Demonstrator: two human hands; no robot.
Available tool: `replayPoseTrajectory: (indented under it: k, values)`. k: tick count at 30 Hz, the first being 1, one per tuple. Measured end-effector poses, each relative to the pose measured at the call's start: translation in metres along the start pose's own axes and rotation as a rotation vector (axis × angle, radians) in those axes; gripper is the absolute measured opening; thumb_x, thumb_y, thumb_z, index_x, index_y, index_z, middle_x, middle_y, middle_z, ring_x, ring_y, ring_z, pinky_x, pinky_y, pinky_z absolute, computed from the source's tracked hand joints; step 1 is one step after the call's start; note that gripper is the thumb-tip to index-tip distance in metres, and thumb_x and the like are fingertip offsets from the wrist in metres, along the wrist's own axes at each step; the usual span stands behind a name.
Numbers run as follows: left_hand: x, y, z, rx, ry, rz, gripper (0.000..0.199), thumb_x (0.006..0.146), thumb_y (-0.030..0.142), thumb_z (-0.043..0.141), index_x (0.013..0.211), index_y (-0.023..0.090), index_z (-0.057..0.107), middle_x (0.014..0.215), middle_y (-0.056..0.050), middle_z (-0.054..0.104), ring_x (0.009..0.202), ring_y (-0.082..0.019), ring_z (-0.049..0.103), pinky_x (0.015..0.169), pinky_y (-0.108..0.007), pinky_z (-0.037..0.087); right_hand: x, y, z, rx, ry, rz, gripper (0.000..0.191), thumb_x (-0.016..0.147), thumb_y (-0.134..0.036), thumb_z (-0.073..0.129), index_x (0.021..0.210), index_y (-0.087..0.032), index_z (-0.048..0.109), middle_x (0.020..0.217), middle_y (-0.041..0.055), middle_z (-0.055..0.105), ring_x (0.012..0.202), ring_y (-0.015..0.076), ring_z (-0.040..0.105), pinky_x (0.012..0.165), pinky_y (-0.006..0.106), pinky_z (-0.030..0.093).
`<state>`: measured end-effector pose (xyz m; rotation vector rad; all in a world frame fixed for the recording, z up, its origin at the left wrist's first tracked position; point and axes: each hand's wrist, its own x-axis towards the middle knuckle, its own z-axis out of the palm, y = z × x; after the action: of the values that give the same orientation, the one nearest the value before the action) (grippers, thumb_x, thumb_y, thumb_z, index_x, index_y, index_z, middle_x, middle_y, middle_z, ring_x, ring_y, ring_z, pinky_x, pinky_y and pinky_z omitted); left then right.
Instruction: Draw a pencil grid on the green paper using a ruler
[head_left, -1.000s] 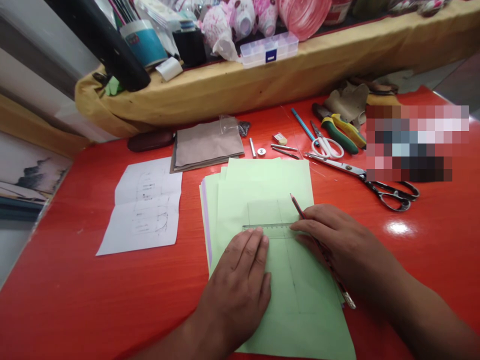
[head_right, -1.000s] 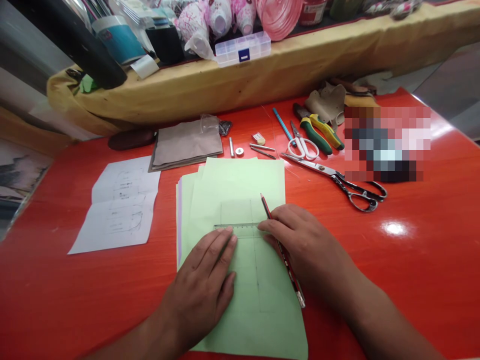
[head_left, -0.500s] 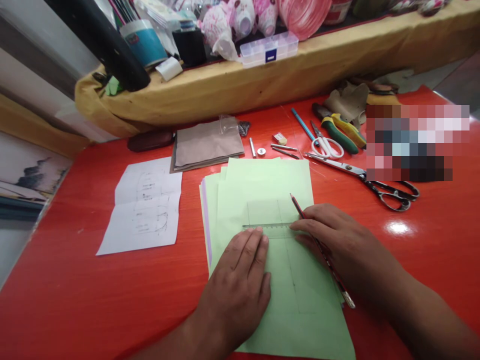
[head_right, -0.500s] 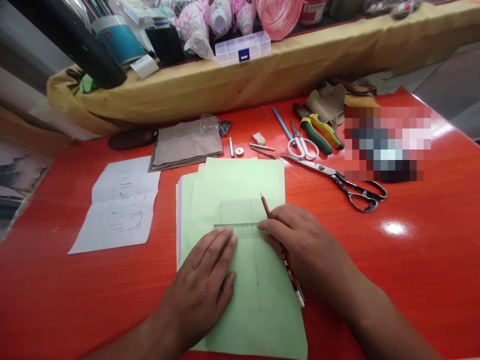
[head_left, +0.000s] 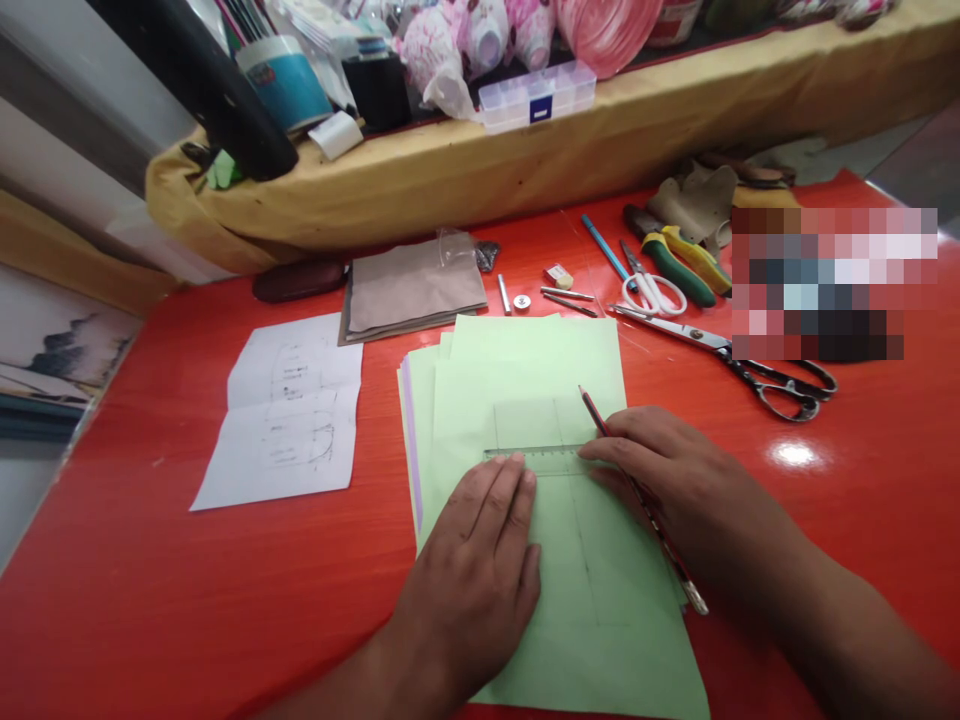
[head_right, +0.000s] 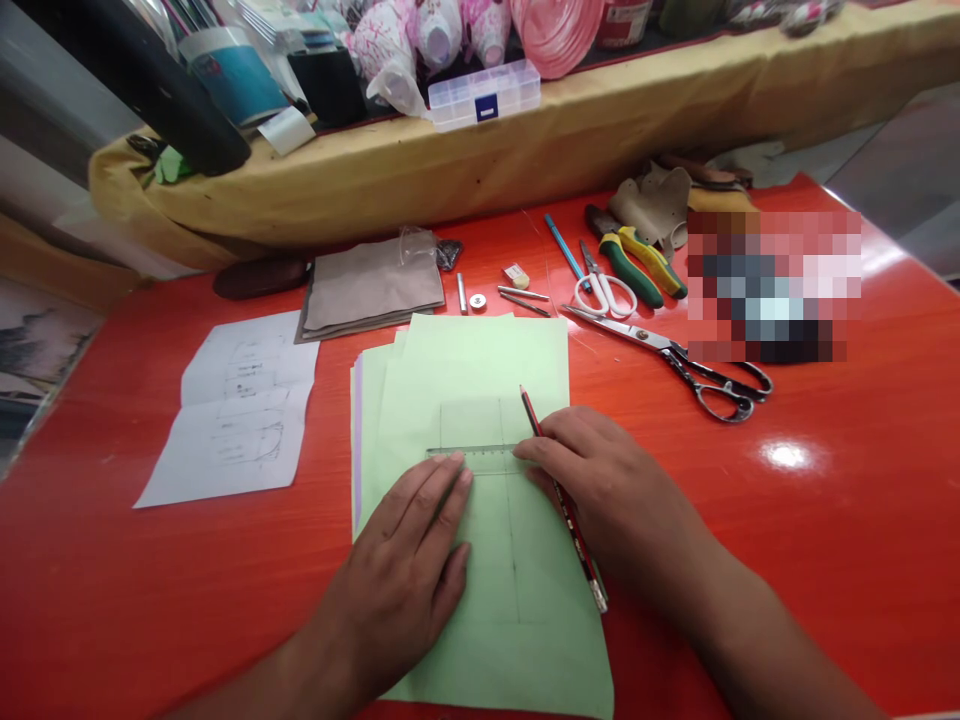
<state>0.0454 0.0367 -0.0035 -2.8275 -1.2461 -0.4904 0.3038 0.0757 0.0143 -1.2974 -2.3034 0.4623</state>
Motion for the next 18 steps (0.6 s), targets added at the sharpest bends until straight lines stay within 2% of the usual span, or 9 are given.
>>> replayPoseTrajectory:
  k: [11,18]
  values:
    - [0.0,0.0002,0.0004,0.001,0.008,0.0,0.047,0.108,0.021,0.046,0.148,0.0,0.058,0.155,-0.021,0.057,0.144,-0.034,0.052,0.119,-0.05,0.051,-0.0006,0.0002,-0.0001,-0.007,-0.012,-0.018,0.025,0.113,-0.022,0.047,0.114,-0.018,0.072,0.109,0.0131,0.071,0.097,0.028,0.065,0.081,0.041,0.054]
    - [0.0001,0.0003,0.0006,-0.005,0.015,-0.006,0.046,0.108,0.02,0.046,0.147,-0.001,0.059,0.154,-0.021,0.058,0.144,-0.034,0.052,0.119,-0.049,0.051,-0.0007,0.0001,0.0003,0.009,-0.009,0.0,0.021,0.112,-0.021,0.052,0.114,-0.018,0.073,0.108,0.0116,0.071,0.098,0.0271,0.065,0.082,0.04,0.054]
